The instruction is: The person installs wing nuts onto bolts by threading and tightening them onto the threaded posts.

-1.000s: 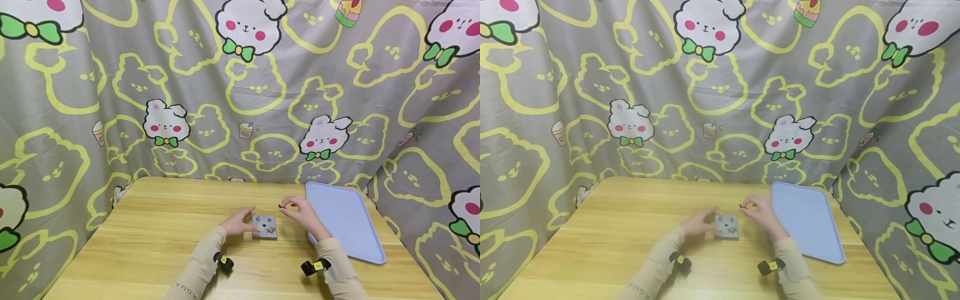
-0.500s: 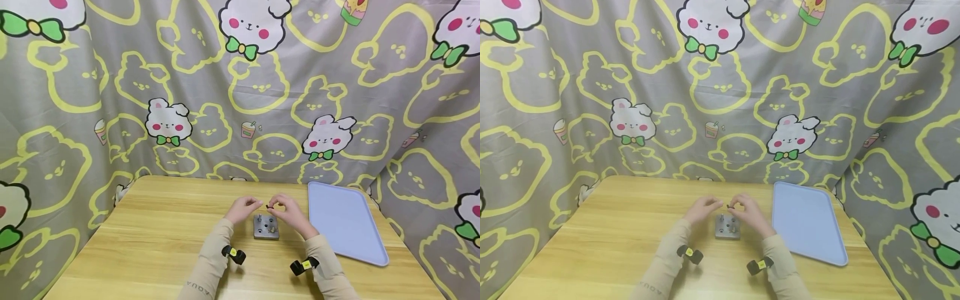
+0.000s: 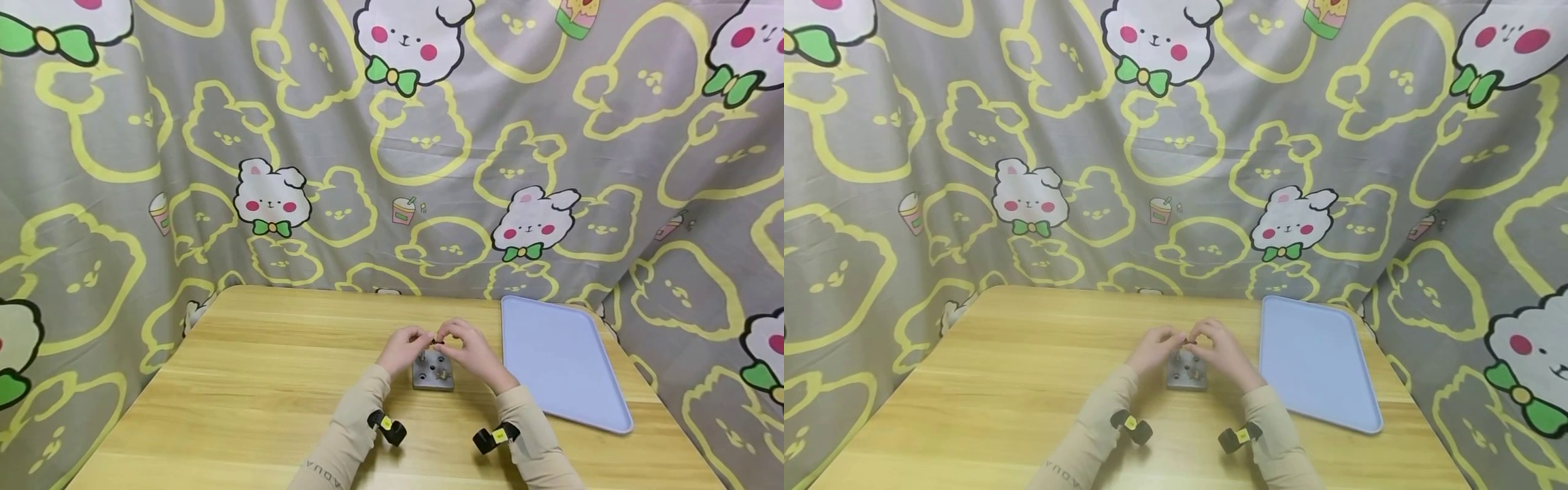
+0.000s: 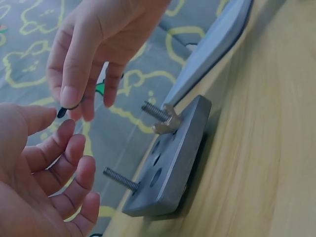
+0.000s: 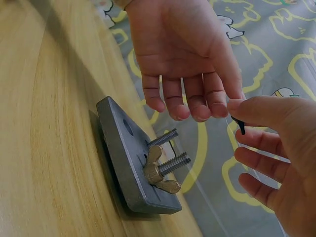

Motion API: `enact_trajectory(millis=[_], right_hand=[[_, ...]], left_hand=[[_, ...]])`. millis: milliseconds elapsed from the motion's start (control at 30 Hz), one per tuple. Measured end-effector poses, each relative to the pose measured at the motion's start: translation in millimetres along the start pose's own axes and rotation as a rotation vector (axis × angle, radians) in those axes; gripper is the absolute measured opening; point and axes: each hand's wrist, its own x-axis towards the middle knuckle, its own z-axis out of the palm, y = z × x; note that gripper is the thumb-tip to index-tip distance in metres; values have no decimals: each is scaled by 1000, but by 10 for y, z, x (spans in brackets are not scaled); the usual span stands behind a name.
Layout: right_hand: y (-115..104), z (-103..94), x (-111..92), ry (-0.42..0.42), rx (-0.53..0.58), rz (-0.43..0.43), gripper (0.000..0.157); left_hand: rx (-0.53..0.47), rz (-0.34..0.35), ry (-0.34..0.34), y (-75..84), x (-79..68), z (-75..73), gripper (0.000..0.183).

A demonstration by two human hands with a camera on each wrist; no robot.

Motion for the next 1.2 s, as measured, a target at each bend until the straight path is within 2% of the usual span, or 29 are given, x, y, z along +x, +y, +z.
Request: enact_trajectory(millis=[400,500,633,733,933,1200], right_hand=[[3,6,-8,14,-13,-28,12],[-15,-8,-12,33,23,2,11],[-20,-37,-15,81,82,95,16],[10,-42,-12,101,101,146,11],[34,-38,-10,89,166,160,7],[28,-40,-23,93,181,153,5]], left_hand=[[-93,-19,-8,-36,8,35,27],[-87,-15,3,-30,7,26,26],[-74,7,35,-8,9,-13,24],[-51,29,54,15,6,-52,24],[13,97,67,44,0,-85,24],[61,175,53,72,-1,-60,17]])
